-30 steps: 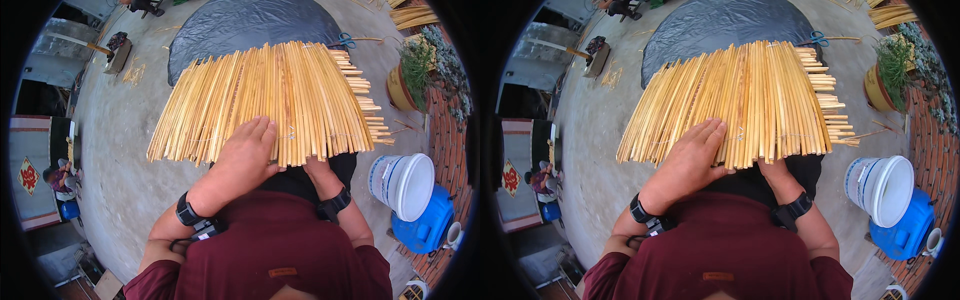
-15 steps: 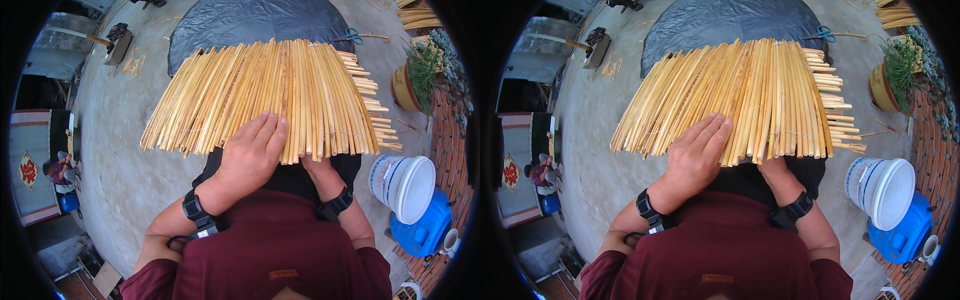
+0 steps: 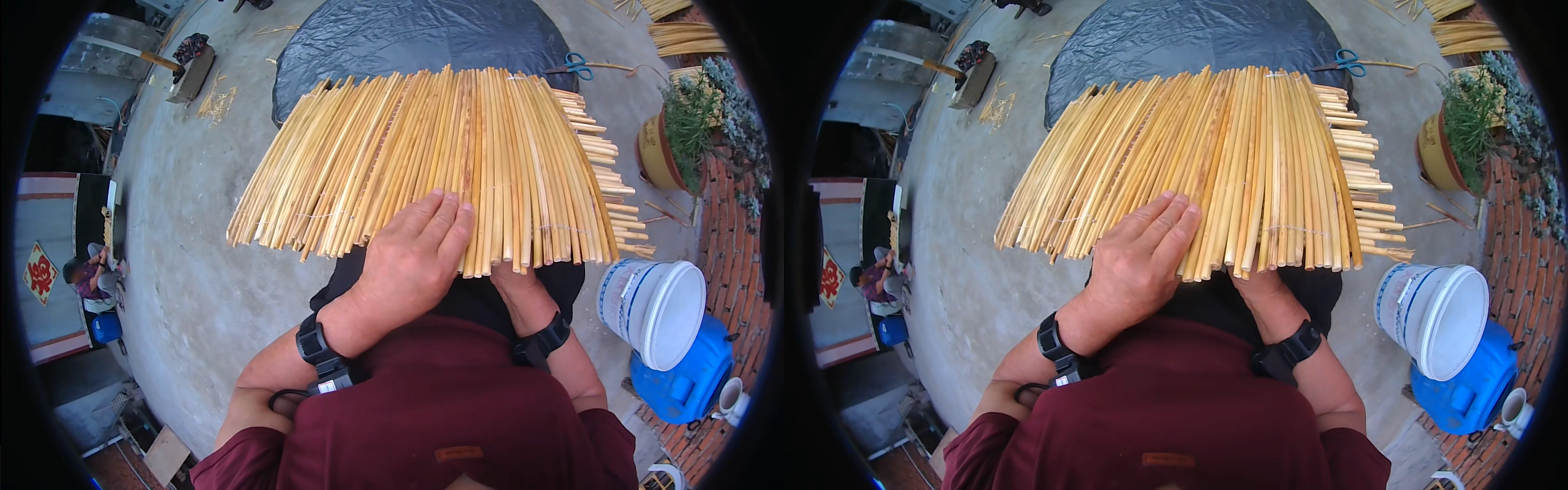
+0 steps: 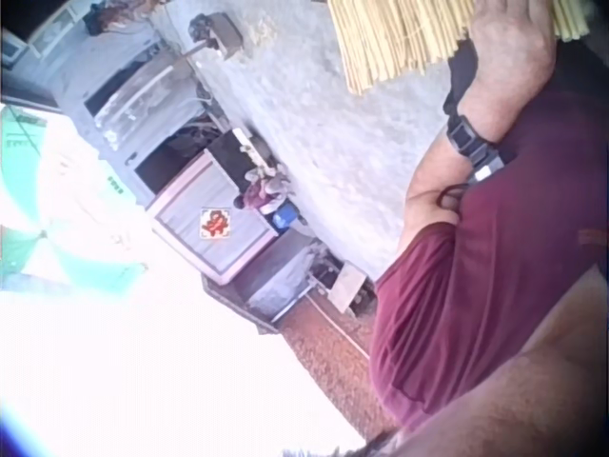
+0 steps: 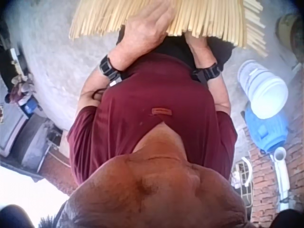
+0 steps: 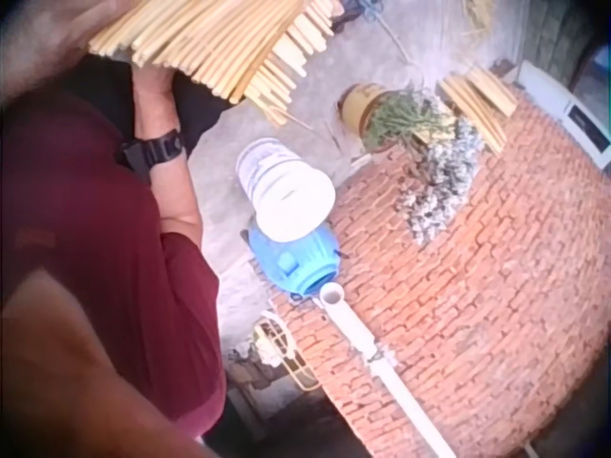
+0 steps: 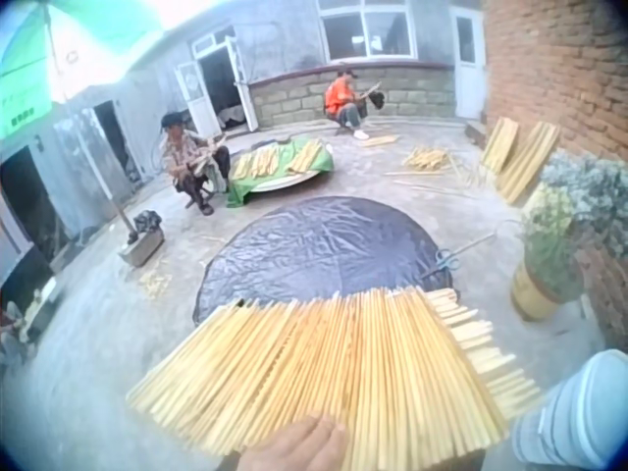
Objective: Tying bamboo sticks together with string to form a mat.
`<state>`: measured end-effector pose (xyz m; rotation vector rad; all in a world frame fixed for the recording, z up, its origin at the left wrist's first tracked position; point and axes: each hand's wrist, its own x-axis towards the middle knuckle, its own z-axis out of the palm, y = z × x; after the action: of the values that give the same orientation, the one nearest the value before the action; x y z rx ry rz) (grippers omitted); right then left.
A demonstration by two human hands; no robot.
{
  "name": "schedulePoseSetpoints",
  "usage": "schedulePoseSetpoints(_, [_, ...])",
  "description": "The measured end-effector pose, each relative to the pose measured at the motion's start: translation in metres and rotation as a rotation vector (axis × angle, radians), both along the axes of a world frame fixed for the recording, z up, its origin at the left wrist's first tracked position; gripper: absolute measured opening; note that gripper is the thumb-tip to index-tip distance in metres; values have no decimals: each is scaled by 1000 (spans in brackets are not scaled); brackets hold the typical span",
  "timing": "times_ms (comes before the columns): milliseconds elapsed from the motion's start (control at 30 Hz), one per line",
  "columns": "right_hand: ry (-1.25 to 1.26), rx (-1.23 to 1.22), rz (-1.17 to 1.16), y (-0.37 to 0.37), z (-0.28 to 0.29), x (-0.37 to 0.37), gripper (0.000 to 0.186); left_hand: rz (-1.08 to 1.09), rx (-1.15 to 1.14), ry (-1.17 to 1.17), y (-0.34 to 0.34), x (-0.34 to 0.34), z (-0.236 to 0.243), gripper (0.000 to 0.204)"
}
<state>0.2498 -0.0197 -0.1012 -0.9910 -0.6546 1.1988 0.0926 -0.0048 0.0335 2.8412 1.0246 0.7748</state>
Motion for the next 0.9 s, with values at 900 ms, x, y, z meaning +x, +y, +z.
schedulePoseSetpoints(900, [-5, -19, 29, -16, 5, 2, 29, -26, -46, 42, 1, -1, 9, 40])
